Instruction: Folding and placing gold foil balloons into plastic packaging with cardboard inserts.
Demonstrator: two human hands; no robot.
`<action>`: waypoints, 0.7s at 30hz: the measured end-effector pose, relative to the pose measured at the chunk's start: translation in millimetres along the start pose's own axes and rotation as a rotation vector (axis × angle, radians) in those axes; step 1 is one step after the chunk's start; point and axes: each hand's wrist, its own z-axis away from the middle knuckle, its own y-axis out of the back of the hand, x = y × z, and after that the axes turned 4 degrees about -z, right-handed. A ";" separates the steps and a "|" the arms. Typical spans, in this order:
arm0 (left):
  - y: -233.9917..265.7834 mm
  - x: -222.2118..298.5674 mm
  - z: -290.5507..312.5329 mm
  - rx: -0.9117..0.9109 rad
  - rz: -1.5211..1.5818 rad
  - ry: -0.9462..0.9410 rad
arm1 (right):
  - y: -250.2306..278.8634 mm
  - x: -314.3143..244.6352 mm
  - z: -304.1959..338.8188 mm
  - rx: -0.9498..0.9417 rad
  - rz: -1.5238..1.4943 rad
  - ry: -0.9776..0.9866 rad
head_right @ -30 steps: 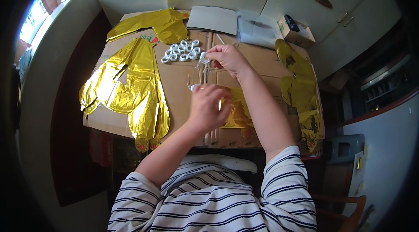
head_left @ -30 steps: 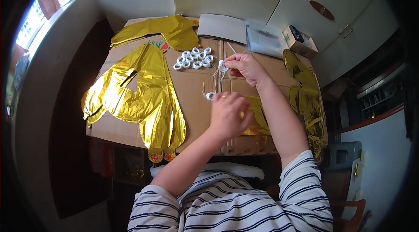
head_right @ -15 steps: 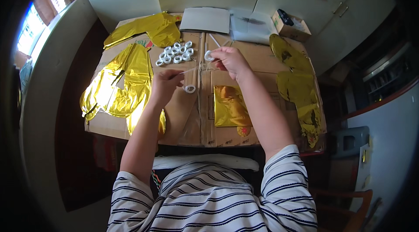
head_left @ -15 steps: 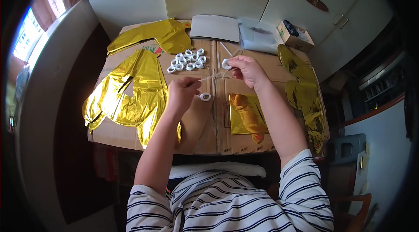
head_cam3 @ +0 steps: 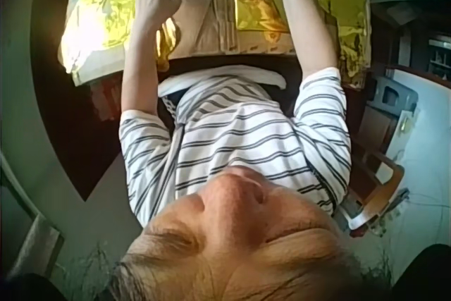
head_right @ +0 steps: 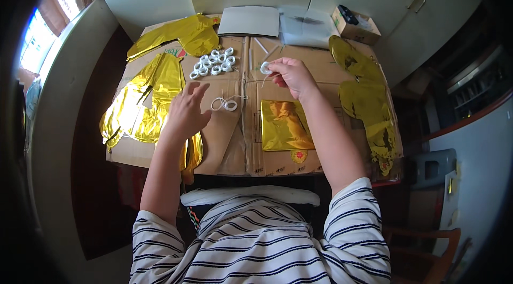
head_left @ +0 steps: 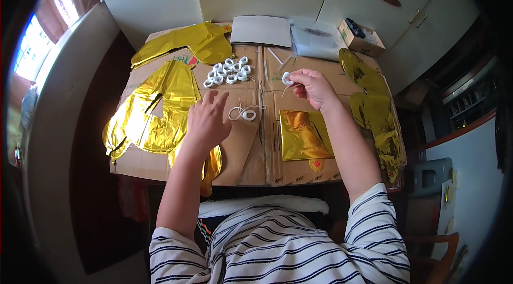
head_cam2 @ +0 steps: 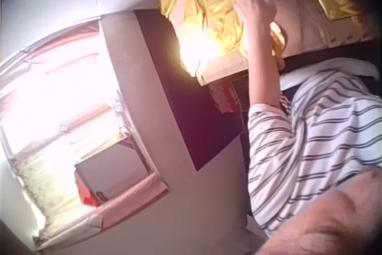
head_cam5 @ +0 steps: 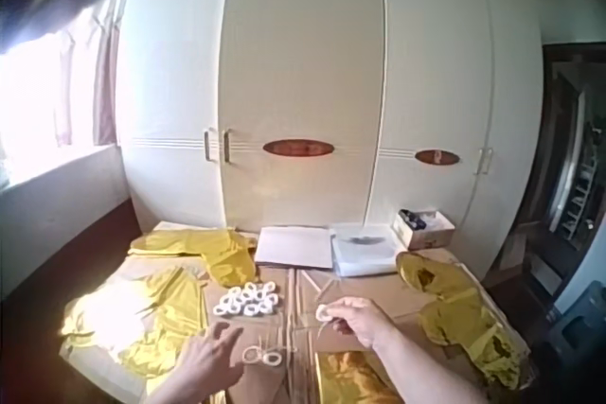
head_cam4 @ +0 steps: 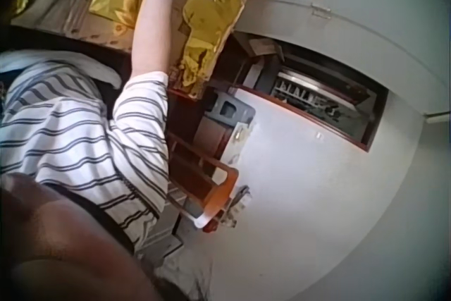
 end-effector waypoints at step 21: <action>-13.9 -16.8 -4.1 -0.079 0.255 -0.080 | -80.6 45.6 37.2 -0.238 1.360 1.073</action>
